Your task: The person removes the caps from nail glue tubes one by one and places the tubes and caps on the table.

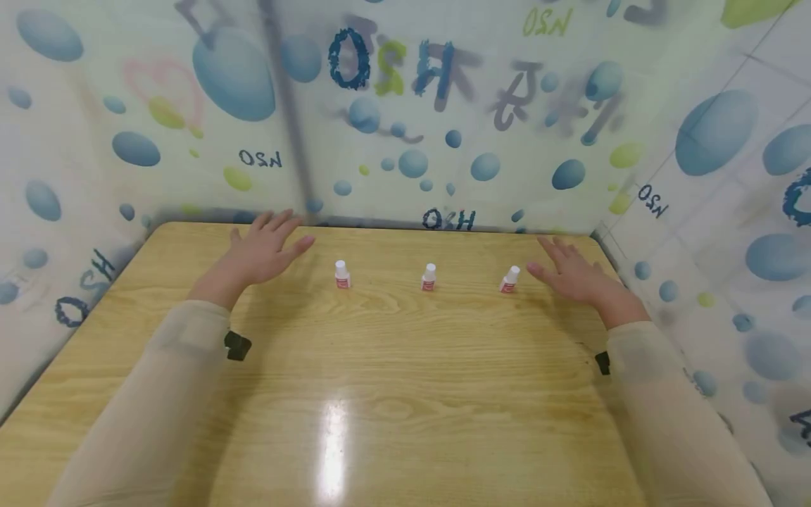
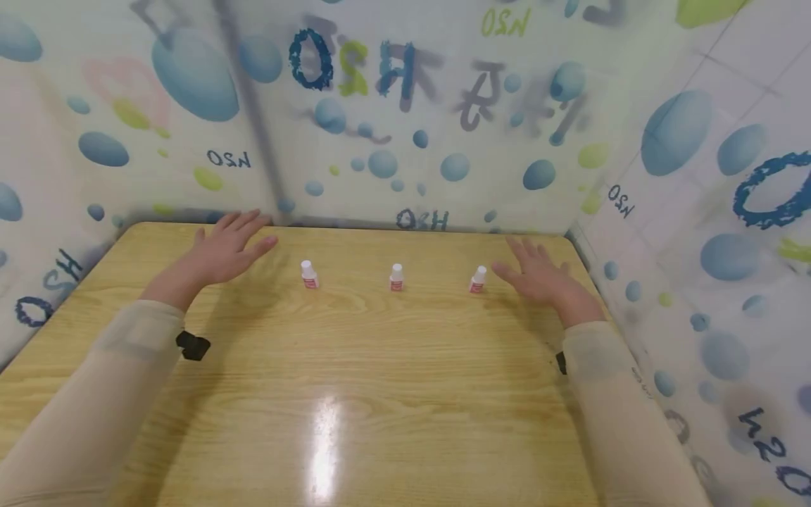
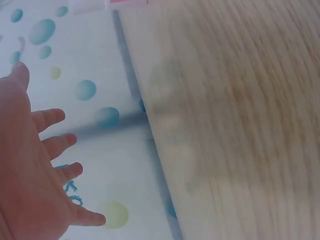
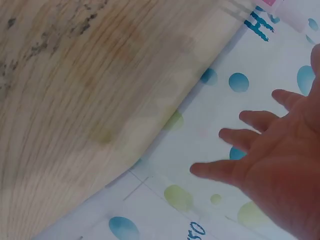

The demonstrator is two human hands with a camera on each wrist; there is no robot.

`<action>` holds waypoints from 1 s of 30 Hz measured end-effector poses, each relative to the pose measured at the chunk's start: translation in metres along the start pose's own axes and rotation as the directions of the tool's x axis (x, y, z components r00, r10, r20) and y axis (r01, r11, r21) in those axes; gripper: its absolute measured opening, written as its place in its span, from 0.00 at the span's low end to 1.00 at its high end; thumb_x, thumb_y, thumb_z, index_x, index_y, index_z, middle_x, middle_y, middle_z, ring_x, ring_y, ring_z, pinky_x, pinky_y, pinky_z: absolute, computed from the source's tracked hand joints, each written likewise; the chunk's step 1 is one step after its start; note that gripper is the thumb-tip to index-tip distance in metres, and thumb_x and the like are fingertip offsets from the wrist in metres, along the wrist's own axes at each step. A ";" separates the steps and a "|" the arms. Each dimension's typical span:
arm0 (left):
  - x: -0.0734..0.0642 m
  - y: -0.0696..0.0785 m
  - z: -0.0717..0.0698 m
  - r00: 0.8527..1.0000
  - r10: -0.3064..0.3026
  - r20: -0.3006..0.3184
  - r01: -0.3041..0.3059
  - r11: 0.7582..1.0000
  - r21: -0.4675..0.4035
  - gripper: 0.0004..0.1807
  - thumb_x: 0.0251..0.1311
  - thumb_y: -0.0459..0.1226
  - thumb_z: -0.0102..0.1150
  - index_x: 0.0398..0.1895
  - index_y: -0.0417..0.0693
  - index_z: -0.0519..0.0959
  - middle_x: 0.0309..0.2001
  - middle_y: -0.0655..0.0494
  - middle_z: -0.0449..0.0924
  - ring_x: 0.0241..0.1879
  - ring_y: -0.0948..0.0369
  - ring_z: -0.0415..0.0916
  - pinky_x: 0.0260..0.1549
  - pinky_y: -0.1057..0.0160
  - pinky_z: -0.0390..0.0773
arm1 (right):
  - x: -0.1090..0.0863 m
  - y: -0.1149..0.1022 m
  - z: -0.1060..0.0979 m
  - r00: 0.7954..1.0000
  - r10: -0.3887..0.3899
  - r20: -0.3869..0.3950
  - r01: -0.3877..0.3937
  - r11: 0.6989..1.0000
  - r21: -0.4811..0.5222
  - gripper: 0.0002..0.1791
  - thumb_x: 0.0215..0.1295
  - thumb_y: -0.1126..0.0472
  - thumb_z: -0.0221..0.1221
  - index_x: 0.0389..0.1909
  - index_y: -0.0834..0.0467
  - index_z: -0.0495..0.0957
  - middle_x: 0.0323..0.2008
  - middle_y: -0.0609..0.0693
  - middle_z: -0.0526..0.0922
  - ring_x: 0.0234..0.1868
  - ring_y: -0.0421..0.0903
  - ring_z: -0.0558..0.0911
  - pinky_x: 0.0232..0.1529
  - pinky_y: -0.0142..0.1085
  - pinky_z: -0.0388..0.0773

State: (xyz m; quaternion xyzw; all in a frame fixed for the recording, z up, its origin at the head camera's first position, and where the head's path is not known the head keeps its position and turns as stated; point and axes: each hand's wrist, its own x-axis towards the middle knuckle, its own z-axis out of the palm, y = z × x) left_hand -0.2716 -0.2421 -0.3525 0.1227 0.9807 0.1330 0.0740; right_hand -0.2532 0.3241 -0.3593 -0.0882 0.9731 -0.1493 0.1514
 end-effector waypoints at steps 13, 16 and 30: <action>0.009 0.065 -0.016 0.982 0.187 -0.002 -0.187 0.981 -0.061 0.43 0.81 0.65 0.34 0.87 0.49 0.53 0.87 0.40 0.43 0.86 0.36 0.34 0.79 0.27 0.41 | 0.005 0.023 0.024 0.989 -0.148 0.006 0.144 0.973 0.180 0.47 0.76 0.44 0.64 0.85 0.57 0.53 0.84 0.68 0.54 0.82 0.72 0.55 0.78 0.69 0.55; 0.012 0.088 -0.017 0.968 0.251 0.011 -0.248 0.962 -0.117 0.41 0.82 0.63 0.36 0.86 0.48 0.54 0.87 0.40 0.44 0.87 0.38 0.37 0.81 0.32 0.44 | 0.007 0.029 0.033 0.989 -0.149 -0.007 0.146 0.952 0.268 0.43 0.75 0.46 0.65 0.83 0.58 0.60 0.82 0.67 0.59 0.82 0.71 0.57 0.79 0.68 0.56; 0.032 0.223 0.023 0.897 0.442 0.002 -0.423 0.860 -0.287 0.35 0.82 0.60 0.44 0.81 0.51 0.66 0.79 0.50 0.69 0.75 0.52 0.72 0.78 0.47 0.66 | 0.021 0.025 0.076 0.987 0.015 -0.158 0.075 0.831 0.551 0.32 0.71 0.47 0.70 0.70 0.55 0.79 0.81 0.56 0.66 0.85 0.60 0.59 0.84 0.59 0.53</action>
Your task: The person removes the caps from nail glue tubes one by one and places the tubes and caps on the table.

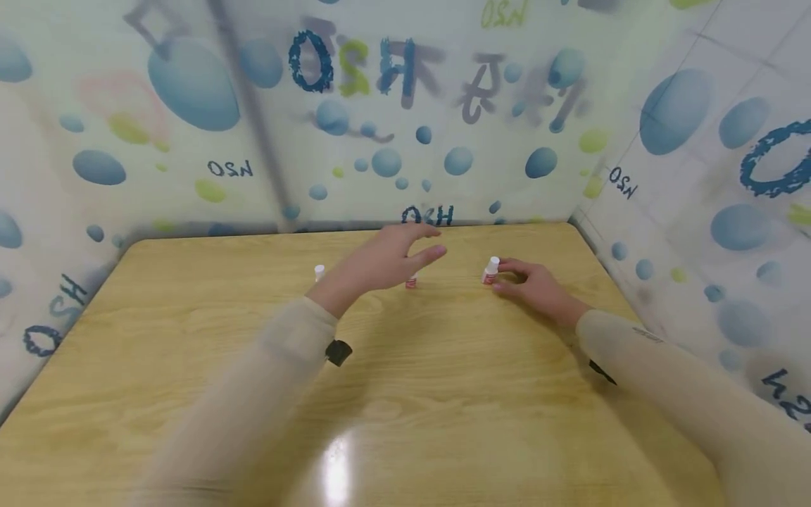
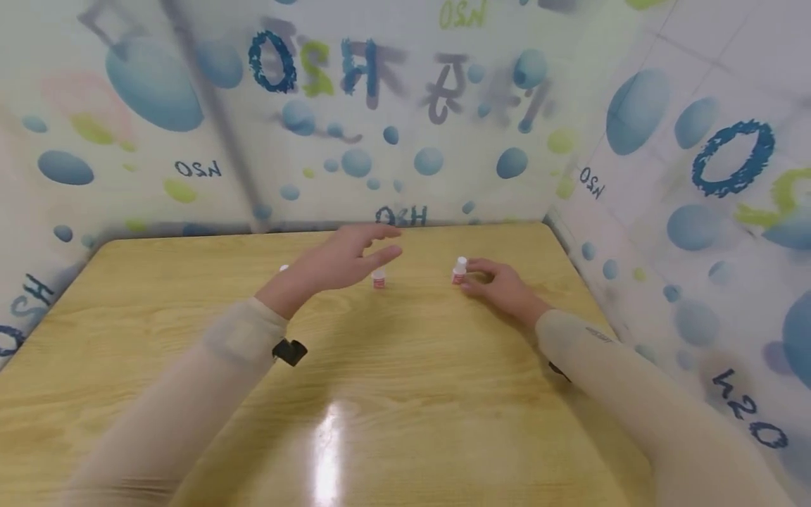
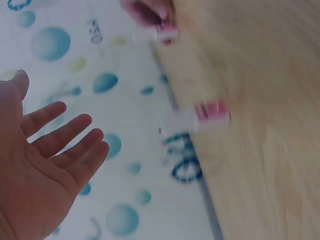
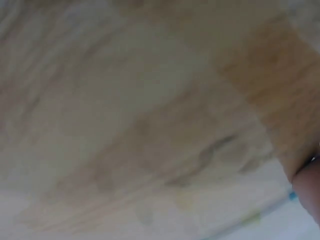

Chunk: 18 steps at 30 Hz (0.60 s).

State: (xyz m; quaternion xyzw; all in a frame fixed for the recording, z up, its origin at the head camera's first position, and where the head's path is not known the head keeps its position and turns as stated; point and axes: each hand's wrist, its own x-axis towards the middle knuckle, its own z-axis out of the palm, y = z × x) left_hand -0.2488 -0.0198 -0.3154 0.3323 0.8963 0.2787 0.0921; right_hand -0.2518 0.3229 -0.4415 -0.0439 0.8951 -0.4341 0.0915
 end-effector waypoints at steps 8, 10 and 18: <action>0.046 0.020 0.054 1.000 -0.023 -0.005 0.022 0.993 -0.112 0.30 0.81 0.56 0.50 0.75 0.50 0.72 0.70 0.48 0.79 0.71 0.51 0.76 0.70 0.48 0.76 | 0.003 0.010 0.009 0.993 -0.071 -0.097 0.065 0.996 -0.062 0.26 0.71 0.49 0.70 0.63 0.58 0.84 0.78 0.58 0.72 0.83 0.61 0.63 0.82 0.61 0.56; 0.055 0.021 0.064 0.999 -0.042 -0.023 0.038 0.987 -0.159 0.28 0.81 0.54 0.52 0.74 0.49 0.74 0.68 0.47 0.81 0.69 0.50 0.77 0.68 0.49 0.78 | 0.004 0.009 0.011 0.991 -0.085 -0.106 0.075 0.993 -0.095 0.25 0.71 0.48 0.70 0.62 0.57 0.85 0.77 0.58 0.72 0.83 0.61 0.63 0.82 0.62 0.56; 0.078 0.019 0.102 0.982 -0.155 -0.109 0.106 0.928 -0.357 0.23 0.78 0.47 0.60 0.70 0.49 0.76 0.65 0.47 0.82 0.62 0.52 0.81 0.59 0.54 0.83 | 0.001 0.003 0.011 0.991 -0.062 -0.115 0.049 0.993 -0.110 0.22 0.73 0.49 0.68 0.62 0.55 0.85 0.78 0.58 0.71 0.83 0.61 0.63 0.82 0.63 0.54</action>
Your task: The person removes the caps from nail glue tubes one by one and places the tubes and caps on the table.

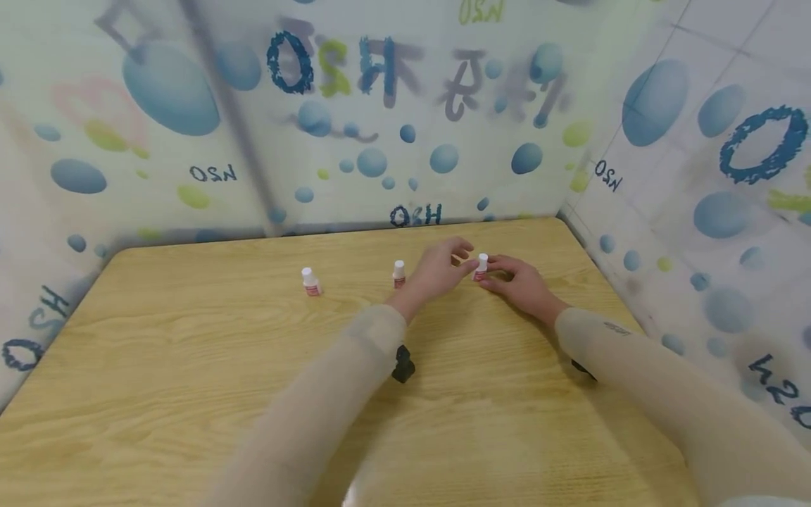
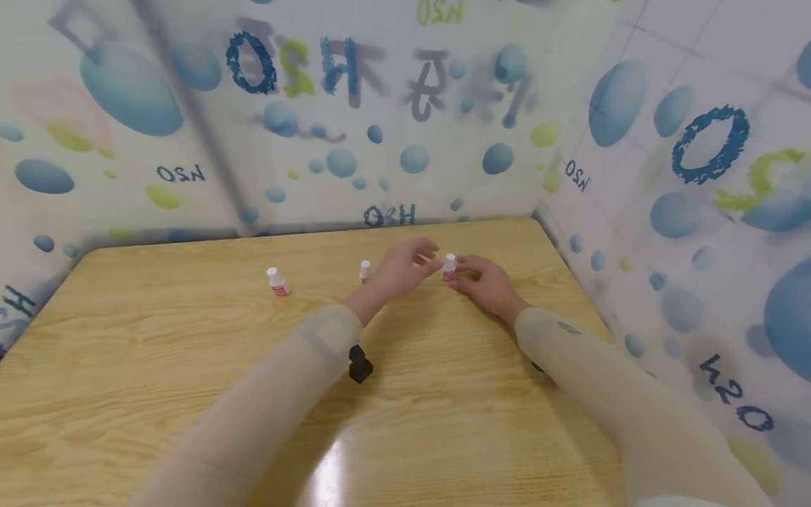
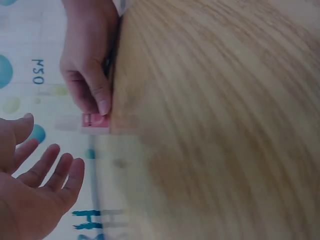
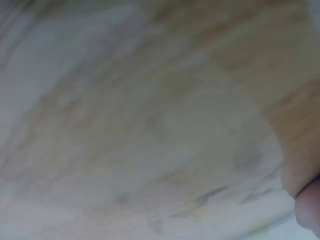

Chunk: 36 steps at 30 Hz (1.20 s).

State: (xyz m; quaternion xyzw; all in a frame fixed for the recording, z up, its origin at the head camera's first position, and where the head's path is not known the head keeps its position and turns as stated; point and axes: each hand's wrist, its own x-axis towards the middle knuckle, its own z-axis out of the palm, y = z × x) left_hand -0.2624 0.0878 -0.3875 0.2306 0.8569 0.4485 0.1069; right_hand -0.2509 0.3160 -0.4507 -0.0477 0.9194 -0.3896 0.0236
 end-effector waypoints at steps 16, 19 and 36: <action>0.023 -0.022 0.024 1.000 -0.020 0.007 0.021 0.986 -0.166 0.22 0.77 0.46 0.61 0.70 0.54 0.78 0.62 0.49 0.82 0.53 0.54 0.81 0.39 0.64 0.83 | 0.004 0.001 0.000 0.999 -0.047 -0.027 0.045 0.997 -0.067 0.21 0.74 0.50 0.67 0.62 0.56 0.86 0.75 0.59 0.73 0.80 0.63 0.66 0.81 0.64 0.56; 0.024 -0.021 0.025 1.000 -0.004 0.008 0.005 0.984 -0.180 0.22 0.78 0.45 0.60 0.70 0.53 0.78 0.61 0.49 0.82 0.52 0.55 0.81 0.38 0.65 0.82 | 0.002 0.002 0.003 0.996 -0.078 -0.051 0.073 0.993 -0.093 0.20 0.73 0.49 0.68 0.58 0.57 0.88 0.70 0.59 0.77 0.75 0.62 0.70 0.79 0.63 0.60; 0.036 -0.023 0.037 0.997 -0.015 -0.081 0.003 0.990 -0.143 0.12 0.77 0.44 0.62 0.56 0.53 0.86 0.55 0.54 0.86 0.51 0.55 0.81 0.43 0.62 0.82 | 0.003 0.003 0.008 0.983 -0.171 -0.072 0.159 0.977 -0.145 0.20 0.75 0.51 0.66 0.62 0.55 0.86 0.71 0.58 0.79 0.76 0.61 0.72 0.80 0.61 0.59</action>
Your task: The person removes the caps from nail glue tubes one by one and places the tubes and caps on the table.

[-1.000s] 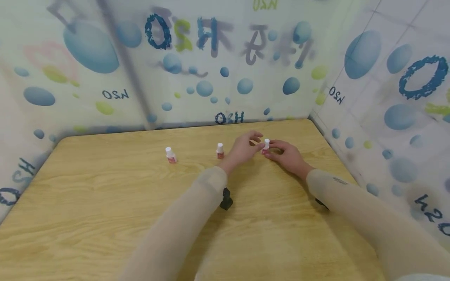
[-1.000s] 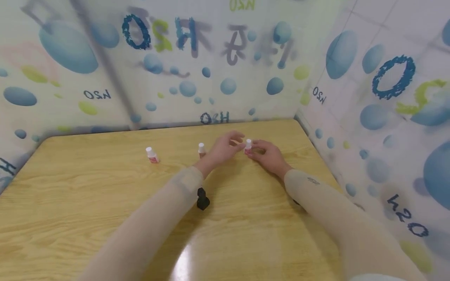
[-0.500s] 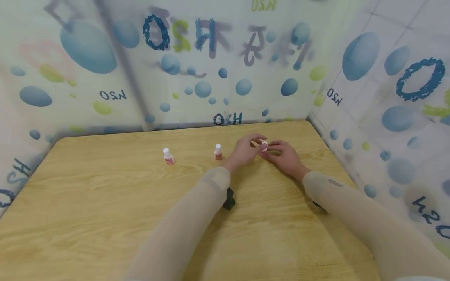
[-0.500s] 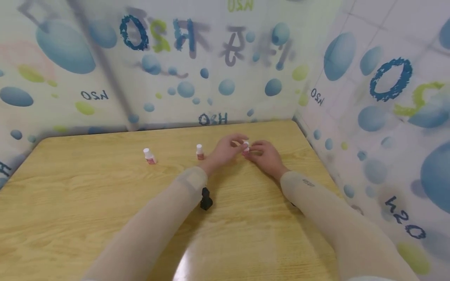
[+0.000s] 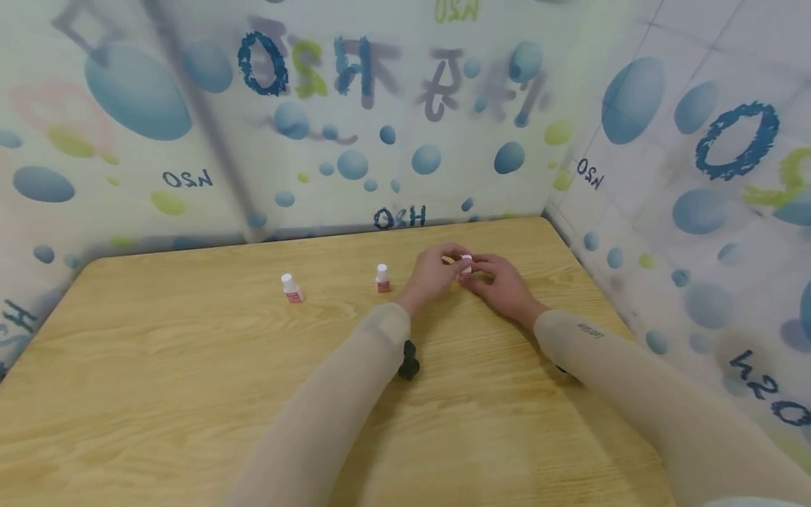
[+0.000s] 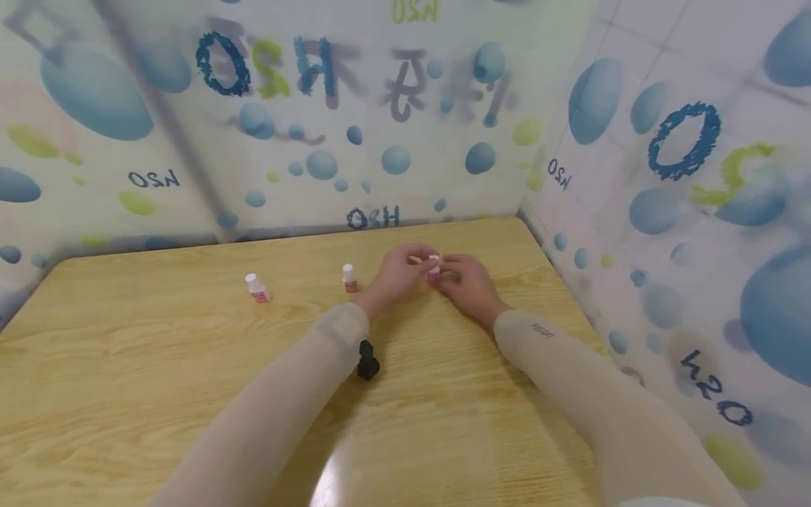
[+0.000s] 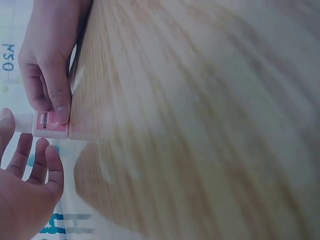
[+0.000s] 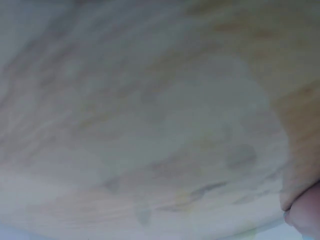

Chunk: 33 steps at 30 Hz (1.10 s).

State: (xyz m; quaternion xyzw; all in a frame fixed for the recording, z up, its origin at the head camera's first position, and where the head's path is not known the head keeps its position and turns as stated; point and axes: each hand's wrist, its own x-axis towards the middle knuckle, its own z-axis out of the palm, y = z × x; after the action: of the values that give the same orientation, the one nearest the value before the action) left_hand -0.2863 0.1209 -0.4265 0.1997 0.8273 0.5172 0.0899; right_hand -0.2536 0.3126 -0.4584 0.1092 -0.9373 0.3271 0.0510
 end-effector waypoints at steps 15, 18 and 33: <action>0.001 0.001 -0.001 0.999 -0.041 -0.008 0.042 0.997 0.068 0.16 0.77 0.47 0.61 0.60 0.56 0.87 0.61 0.57 0.85 0.52 0.56 0.77 0.48 0.60 0.79 | -0.001 -0.007 -0.004 0.999 0.031 0.038 -0.031 1.000 -0.005 0.21 0.77 0.48 0.63 0.66 0.50 0.83 0.78 0.54 0.72 0.81 0.57 0.67 0.84 0.64 0.43; 0.001 0.001 -0.001 0.999 -0.023 -0.022 0.025 0.996 0.086 0.15 0.76 0.45 0.63 0.59 0.54 0.88 0.60 0.55 0.85 0.53 0.56 0.79 0.51 0.58 0.81 | -0.001 -0.007 -0.002 0.999 0.029 0.038 -0.029 1.000 0.009 0.21 0.77 0.49 0.64 0.65 0.51 0.84 0.77 0.55 0.73 0.81 0.58 0.68 0.84 0.64 0.43; -0.001 0.004 -0.003 1.000 -0.019 -0.010 0.019 0.997 0.074 0.14 0.74 0.42 0.65 0.58 0.51 0.88 0.59 0.52 0.84 0.50 0.56 0.78 0.42 0.63 0.78 | -0.006 -0.007 0.002 1.000 0.018 -0.015 -0.020 0.997 -0.080 0.22 0.74 0.49 0.67 0.62 0.54 0.86 0.62 0.58 0.82 0.67 0.60 0.75 0.73 0.60 0.65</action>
State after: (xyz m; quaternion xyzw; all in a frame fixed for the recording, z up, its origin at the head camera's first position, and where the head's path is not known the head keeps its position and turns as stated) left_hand -0.2855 0.1191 -0.4219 0.1926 0.8483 0.4862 0.0834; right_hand -0.2458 0.3070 -0.4565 0.0958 -0.9502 0.2907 0.0589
